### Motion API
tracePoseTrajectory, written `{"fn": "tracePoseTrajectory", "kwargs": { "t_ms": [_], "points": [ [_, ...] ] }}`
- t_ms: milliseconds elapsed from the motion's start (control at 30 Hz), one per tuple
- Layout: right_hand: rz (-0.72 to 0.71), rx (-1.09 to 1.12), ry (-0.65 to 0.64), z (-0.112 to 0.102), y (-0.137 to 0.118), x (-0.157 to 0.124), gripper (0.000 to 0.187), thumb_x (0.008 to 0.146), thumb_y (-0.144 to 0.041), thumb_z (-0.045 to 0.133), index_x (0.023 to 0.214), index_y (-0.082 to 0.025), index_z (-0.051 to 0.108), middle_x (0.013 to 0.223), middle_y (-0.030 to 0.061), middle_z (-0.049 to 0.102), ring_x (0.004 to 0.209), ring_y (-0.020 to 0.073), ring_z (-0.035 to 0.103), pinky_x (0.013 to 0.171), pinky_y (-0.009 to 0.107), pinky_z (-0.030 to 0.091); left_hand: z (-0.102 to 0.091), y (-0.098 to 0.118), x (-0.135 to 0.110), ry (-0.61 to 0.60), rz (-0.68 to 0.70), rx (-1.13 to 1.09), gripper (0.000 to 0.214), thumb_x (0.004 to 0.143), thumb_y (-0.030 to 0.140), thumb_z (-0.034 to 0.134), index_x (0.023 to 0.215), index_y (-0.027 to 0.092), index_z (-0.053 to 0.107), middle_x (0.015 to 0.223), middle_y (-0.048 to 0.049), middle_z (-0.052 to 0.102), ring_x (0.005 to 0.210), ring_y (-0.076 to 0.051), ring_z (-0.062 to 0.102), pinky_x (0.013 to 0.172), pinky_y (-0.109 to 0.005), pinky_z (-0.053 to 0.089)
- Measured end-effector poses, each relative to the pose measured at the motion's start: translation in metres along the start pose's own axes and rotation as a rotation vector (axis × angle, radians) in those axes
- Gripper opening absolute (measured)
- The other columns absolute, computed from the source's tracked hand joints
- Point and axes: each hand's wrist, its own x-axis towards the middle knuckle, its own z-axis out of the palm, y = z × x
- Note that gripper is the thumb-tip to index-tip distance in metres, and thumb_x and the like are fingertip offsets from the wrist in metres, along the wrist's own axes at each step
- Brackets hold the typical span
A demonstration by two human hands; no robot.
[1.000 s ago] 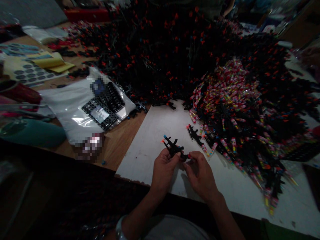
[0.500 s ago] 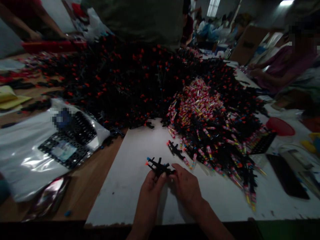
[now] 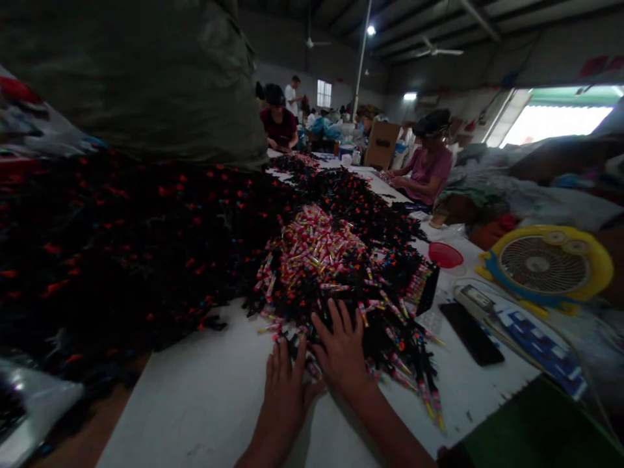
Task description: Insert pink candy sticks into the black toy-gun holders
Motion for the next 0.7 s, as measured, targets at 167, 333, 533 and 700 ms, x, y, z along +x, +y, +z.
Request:
{"fn": "tracePoseTrajectory", "kwargs": {
  "t_ms": [167,333,533,700],
  "points": [
    [-0.017,0.090,-0.036,-0.019,0.025,0.021,0.060,0.083,-0.038,0.063,0.138,-0.028,0.041,0.151,0.0098,0.027,0.138,0.0303,0.022,0.108,0.060,0.016,0.021,0.004,0.042,-0.055,-0.031,-0.015,0.061,0.077,0.034,0.062,0.134,0.020,0.047,0.154,-0.0215,0.015,0.139,-0.044,0.014,0.104,-0.060,0.028],
    [-0.003,0.296,0.107,-0.062,0.082,0.024,0.031,0.095,-0.031,0.043,0.122,-0.023,0.058,0.127,0.0081,0.056,0.117,0.0182,0.051,0.100,0.035,0.040,0.034,0.007,0.065,-0.072,-0.085,0.019,0.046,0.075,0.021,0.061,0.121,0.013,0.060,0.150,-0.0244,0.022,0.138,-0.046,0.012,0.104,-0.060,0.027],
    [0.853,-0.222,0.146,-0.086,0.202,0.019,0.061,0.088,-0.047,0.049,0.131,-0.003,0.044,0.115,0.0239,0.055,0.111,0.0324,0.051,0.093,0.042,0.040,0.041,0.002,0.070,-0.073,-0.049,0.012,0.042,0.076,0.022,0.058,0.116,0.012,0.061,0.147,-0.0236,0.030,0.138,-0.044,0.019,0.103,-0.060,0.028],
    [0.967,-0.160,-0.028,-0.080,0.238,0.021,0.030,0.090,-0.032,0.044,0.098,-0.008,0.062,0.085,0.0147,0.067,0.083,0.0242,0.065,0.071,0.029,0.046,0.047,-0.017,0.060,0.040,0.031,0.011,0.052,0.080,0.029,0.053,0.129,0.012,0.051,0.146,-0.0236,0.033,0.136,-0.043,0.025,0.101,-0.060,0.034]
  ]
}}
